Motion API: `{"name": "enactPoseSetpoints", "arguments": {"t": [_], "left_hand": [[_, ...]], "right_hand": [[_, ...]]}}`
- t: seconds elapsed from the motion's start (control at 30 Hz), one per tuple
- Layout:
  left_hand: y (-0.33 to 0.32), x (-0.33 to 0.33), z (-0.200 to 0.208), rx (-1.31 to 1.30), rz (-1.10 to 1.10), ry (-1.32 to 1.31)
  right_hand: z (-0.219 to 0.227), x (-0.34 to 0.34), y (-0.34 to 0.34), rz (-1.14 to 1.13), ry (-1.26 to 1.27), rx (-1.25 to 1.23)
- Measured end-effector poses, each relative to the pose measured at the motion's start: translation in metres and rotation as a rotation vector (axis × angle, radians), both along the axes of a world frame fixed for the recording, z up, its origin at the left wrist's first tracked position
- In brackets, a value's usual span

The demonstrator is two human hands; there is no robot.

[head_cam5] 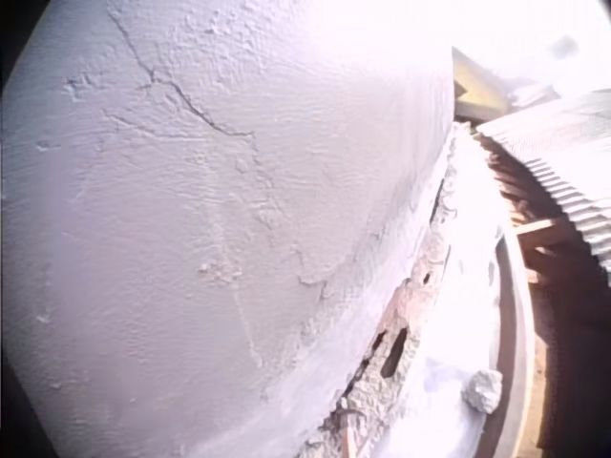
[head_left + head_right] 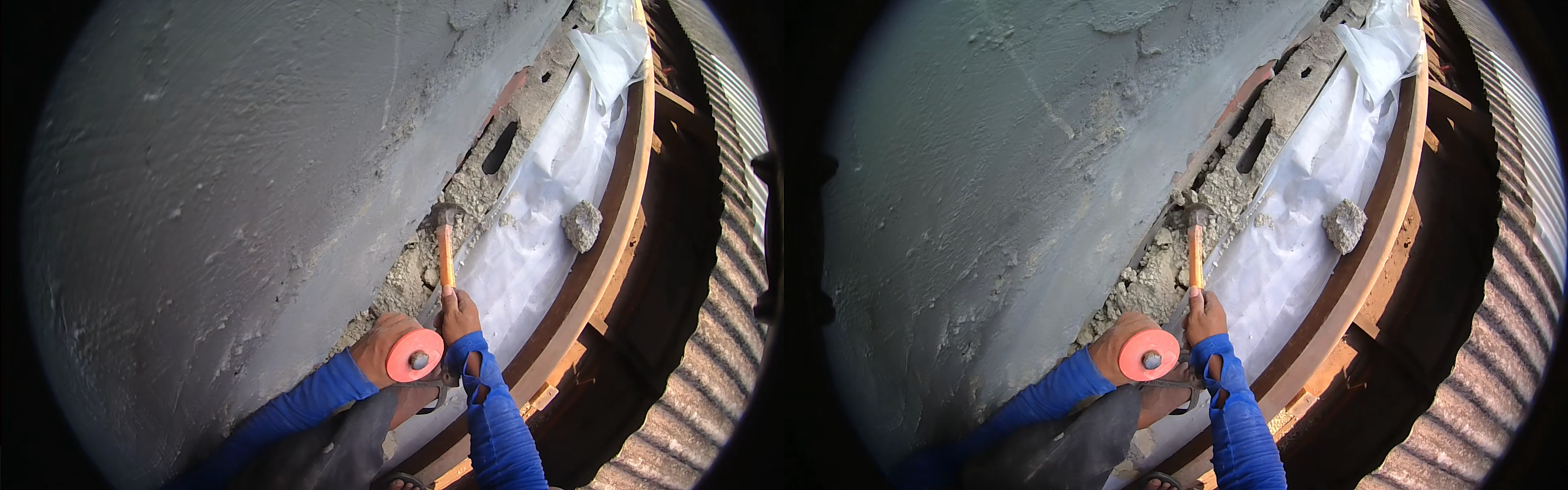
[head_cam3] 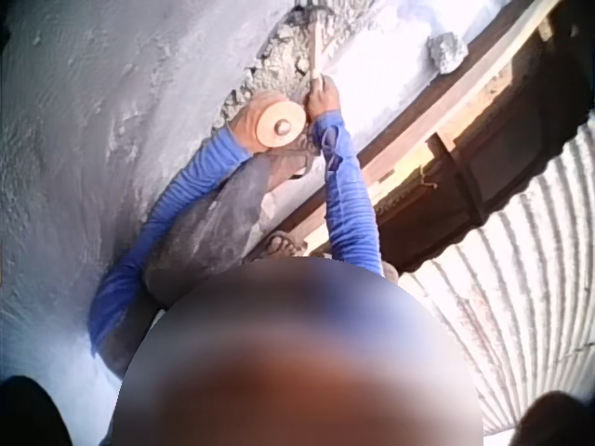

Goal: The person uses a hammer and chisel to break and remove sections of a concrete wall. They repeatedly strike the chisel with the hammer, pry out loosened pieces, and clear debris from the work area.

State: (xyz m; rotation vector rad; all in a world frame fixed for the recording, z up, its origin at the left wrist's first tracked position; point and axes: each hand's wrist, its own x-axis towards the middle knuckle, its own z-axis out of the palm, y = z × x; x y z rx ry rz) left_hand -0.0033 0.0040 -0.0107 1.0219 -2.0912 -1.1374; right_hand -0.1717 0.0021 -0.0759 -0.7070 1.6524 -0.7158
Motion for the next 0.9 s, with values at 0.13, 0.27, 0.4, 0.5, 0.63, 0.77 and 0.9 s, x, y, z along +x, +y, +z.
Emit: {"name": "enactPoseSetpoints", "arguments": {"t": [0.13,0.27,0.4,0.5,0.63,0.77,0.9], "left_hand": [[0.002,0.003,-0.001,-0.013,0.012,-0.003],[0.002,0.002,-0.001,-0.018,-0.023,-0.005],[0.001,0.0,-0.001,-0.019,-0.043,-0.021],[0.001,0.0,-0.002,-0.017,-0.05,-0.044],[0.003,0.0,-0.004,-0.029,-0.066,-0.023],[0.003,0.0,-0.004,-0.075,-0.058,-0.011],[0.003,-0.001,-0.004,-0.053,-0.092,-0.037]], "right_hand": [[0.023,-0.009,0.008,-0.329,-0.362,0.019],[0.032,-0.01,0.005,-0.749,-0.471,-0.084],[0.016,-0.022,-0.023,-0.58,-0.552,0.081],[0.022,-0.042,-0.013,-0.574,-0.469,0.108],[0.029,-0.037,0.001,-0.812,-0.494,-0.067],[0.023,-0.029,-0.01,-0.599,-0.517,-0.098],[0.021,-0.028,-0.02,-0.336,-0.354,0.044]]}}
